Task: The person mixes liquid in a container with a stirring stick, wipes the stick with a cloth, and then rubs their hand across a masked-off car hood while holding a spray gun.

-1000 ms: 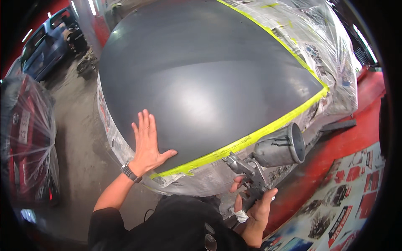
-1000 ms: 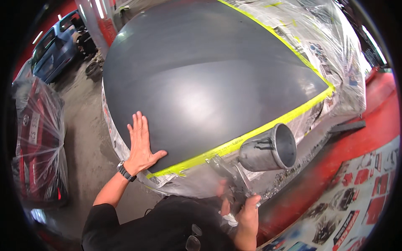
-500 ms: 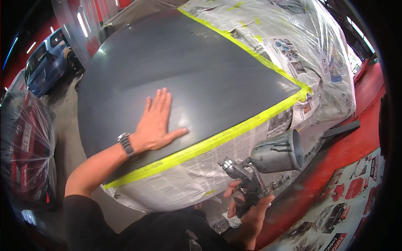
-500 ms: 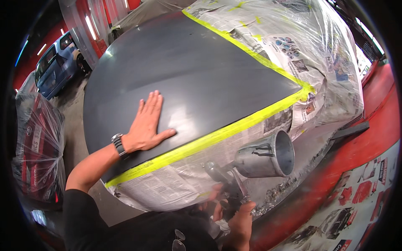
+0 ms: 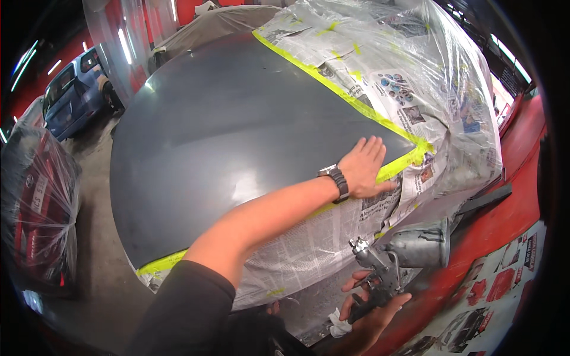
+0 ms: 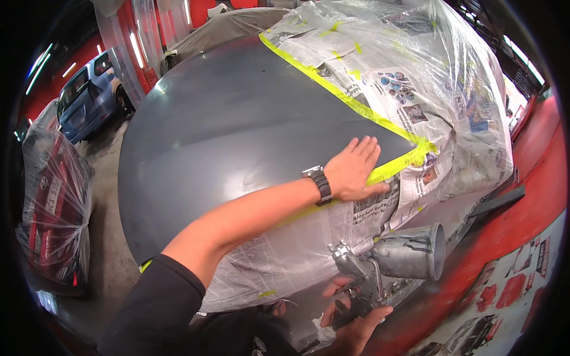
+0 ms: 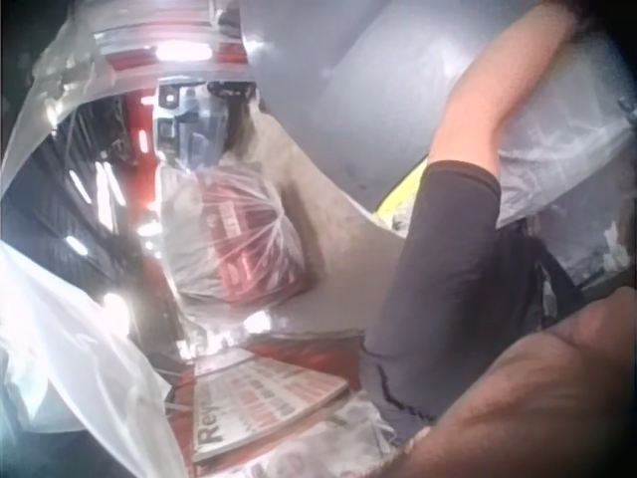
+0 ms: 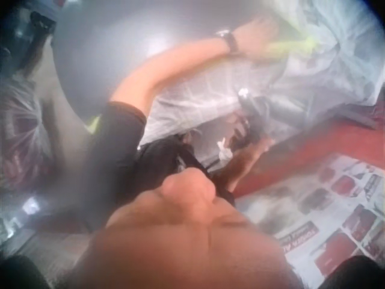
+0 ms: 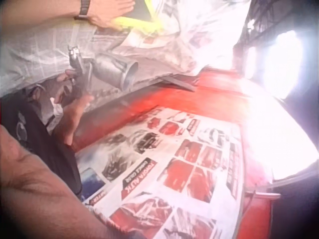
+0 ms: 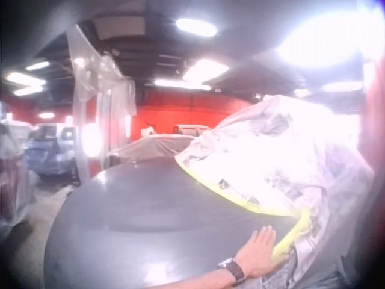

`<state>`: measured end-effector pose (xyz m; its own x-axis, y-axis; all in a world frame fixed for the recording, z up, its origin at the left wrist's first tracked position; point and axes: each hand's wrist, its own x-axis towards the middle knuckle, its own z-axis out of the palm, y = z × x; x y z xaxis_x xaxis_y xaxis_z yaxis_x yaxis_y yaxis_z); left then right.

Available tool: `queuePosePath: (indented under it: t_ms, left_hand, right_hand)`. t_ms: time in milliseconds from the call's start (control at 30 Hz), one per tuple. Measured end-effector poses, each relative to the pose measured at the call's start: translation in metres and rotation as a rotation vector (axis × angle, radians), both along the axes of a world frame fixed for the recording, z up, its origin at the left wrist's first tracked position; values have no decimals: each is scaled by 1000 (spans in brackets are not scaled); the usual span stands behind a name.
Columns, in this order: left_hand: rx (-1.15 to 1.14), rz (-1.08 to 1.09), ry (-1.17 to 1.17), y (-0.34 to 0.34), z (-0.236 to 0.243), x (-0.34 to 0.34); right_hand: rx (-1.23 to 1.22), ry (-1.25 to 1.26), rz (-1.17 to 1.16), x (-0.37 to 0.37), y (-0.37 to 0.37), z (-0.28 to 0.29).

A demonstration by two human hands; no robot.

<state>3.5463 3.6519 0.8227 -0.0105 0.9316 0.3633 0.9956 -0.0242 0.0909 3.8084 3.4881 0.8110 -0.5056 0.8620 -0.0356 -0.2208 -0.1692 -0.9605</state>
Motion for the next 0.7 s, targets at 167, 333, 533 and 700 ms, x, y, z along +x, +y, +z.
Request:
queuePosePath:
  t_ms: [167, 333, 533, 700]
  left_hand:
    - [82, 127, -56, -101, -16, -33]
    - [1, 316, -120, -282, -36, -67]
    - [65, 795, -202, -515, -93, -115]
    - [-234, 1394, -421, -705, -221, -114]
  right_hand:
    - [71, 72, 23, -6, -19, -3]
    - [37, 116, 93, -12, -46, -8]
    - [42, 93, 160, -42, -90, -10]
    - [17, 99, 191, -58, -121, -7]
